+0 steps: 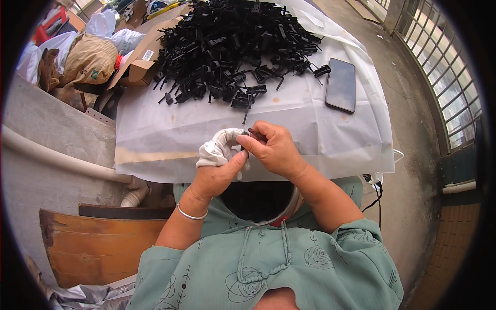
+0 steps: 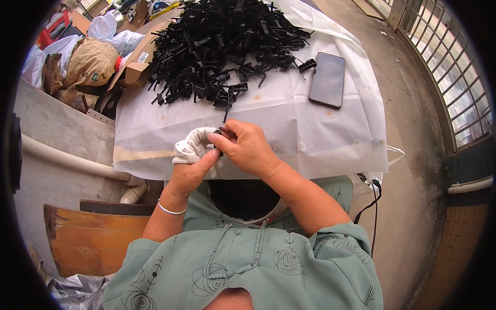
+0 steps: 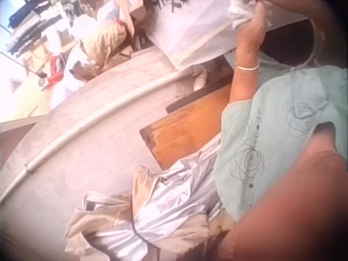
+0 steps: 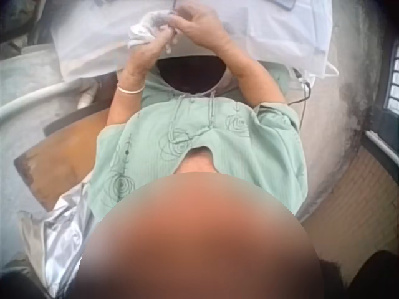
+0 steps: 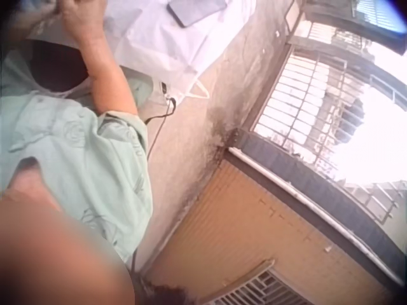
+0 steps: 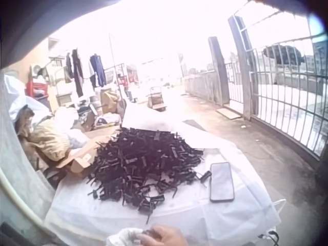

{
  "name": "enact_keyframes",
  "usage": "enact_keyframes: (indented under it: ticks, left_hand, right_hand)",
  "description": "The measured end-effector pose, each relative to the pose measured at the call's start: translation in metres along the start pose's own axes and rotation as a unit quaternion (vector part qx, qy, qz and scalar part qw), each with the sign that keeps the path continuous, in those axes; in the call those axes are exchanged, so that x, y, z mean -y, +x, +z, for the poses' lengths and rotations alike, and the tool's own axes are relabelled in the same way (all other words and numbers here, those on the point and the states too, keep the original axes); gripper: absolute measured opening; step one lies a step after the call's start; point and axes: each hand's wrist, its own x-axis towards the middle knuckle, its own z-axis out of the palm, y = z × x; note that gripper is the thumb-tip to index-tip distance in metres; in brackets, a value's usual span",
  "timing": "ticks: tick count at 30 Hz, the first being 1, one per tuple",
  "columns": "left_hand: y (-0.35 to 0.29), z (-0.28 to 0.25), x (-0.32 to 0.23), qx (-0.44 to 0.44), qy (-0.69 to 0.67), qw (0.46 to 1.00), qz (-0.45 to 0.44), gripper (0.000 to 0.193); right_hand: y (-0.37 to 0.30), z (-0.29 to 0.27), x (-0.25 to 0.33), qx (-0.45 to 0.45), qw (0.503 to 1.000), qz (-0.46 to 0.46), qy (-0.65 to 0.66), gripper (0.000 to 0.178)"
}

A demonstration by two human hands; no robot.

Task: Wiping individual black plastic components with a white cloth and placing them in a bucket.

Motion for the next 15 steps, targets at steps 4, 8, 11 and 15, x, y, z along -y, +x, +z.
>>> enact_keyframes:
  ticks: [4,8,11,15]
  left_hand:
    - [-0.002,0.002,-0.002,-0.057,-0.014,0.997,-0.048,0.027]
    - [-0.001,0.006,-0.002,-0.061,-0.025,0.995,-0.081,0.028]
    - [-0.004,0.011,0.003,-0.086,0.085,0.993,-0.008,0.028]
    - [-0.007,0.012,0.004,-0.103,0.211,0.971,0.048,0.028]
  right_hand:
    - [0.001,-0.015,0.005,0.093,0.995,-0.041,-0.007,0.024]
    - [-0.003,-0.010,0.000,0.070,0.987,-0.138,-0.054,0.027]
    - [-0.005,-0.005,0.004,0.063,0.992,-0.086,-0.064,0.026]
    - [-0.005,-0.001,0.003,0.053,0.996,-0.054,-0.055,0.025]
